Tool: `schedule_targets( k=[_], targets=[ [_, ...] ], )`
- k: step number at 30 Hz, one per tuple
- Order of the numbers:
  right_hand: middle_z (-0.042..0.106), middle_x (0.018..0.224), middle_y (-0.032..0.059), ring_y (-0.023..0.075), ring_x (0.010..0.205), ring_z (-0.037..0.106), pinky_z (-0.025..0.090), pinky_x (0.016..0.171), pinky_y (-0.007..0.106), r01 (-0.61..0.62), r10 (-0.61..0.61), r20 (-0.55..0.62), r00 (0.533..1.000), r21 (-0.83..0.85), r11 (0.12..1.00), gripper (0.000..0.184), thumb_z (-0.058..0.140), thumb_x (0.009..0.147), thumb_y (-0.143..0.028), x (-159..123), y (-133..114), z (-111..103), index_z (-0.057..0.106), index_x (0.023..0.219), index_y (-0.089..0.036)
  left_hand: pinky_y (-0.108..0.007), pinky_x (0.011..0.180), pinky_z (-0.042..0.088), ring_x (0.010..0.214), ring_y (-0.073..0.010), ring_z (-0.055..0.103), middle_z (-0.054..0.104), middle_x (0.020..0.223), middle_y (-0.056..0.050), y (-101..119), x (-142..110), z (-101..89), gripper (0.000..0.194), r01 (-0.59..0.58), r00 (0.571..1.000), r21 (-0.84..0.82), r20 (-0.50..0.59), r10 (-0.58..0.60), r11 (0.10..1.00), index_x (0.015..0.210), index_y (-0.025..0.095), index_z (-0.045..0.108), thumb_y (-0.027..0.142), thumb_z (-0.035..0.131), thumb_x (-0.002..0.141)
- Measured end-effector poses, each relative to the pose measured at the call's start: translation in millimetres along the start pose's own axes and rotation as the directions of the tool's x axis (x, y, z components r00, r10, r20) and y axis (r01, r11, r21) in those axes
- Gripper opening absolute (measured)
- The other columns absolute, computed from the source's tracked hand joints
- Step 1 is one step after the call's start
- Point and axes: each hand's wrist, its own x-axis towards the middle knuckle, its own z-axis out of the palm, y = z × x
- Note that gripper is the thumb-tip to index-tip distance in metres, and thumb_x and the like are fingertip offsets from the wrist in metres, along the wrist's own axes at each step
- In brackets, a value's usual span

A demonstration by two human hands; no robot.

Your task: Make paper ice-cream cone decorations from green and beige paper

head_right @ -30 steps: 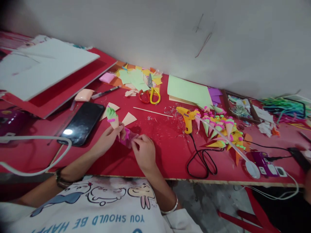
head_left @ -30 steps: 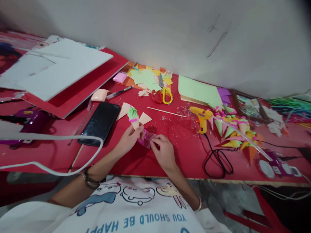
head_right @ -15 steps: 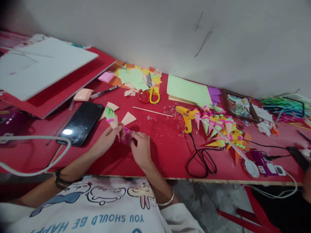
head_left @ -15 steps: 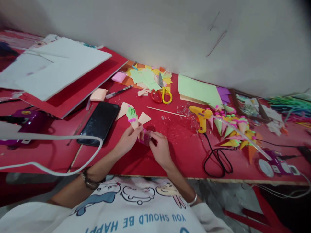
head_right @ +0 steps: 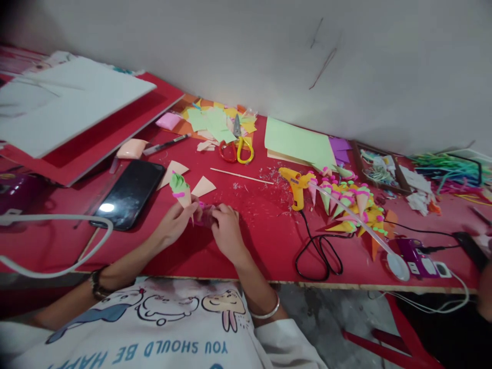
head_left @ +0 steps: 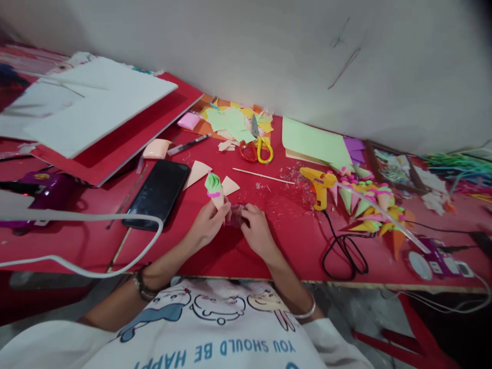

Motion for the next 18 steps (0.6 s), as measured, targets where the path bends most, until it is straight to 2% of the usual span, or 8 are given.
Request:
schedule_targets(
  k=[5,10,18],
  targets=[
    [0.057,0.083,0.0012,0.0157,0.082,0.048,0.03,0.071,0.028,-0.007,0.007,0.024,1.0,-0.006,1.0,0.012,0.05,0.075,-0.018,3.4,-0.9,-1.5,0.06,0.082,-0.021,-0.021,0.057,0.036,0.057,-0.0093,0.043,0.043,0.059,0.003,-0.2,-1.1,-2.5,0.022,-0.008,0.999,0.037,0.042,0.006,0.999,0.066,0.017,0.041,0.032,0.036,0.082],
    [0.057,0.081,0.0009,0.0155,0.081,0.047,0.027,0.069,0.028,-0.014,0.015,0.014,1.0,-0.084,0.996,0.01,0.052,0.076,-0.026,5.0,-2.4,0.4,0.06,0.08,-0.021,-0.022,0.059,0.037,0.058,-0.0099,0.044,0.044,0.059,0.003,3.0,-1.8,-6.2,0.023,-0.016,0.998,0.086,0.066,0.011,0.996,0.067,0.017,0.041,0.033,0.035,0.083],
    [0.056,0.082,0.0011,0.0155,0.081,0.047,0.023,0.069,0.03,0.01,-0.007,0.027,1.0,-0.131,0.991,0.012,0.049,0.078,-0.027,9.0,-1.8,1.4,0.06,0.082,-0.023,-0.022,0.058,0.036,0.058,-0.0102,0.044,0.045,0.061,0.003,3.6,-4.8,-4.5,0.023,-0.036,0.998,0.166,0.058,0.027,0.985,0.066,0.017,0.041,0.032,0.034,0.082]
  ],
)
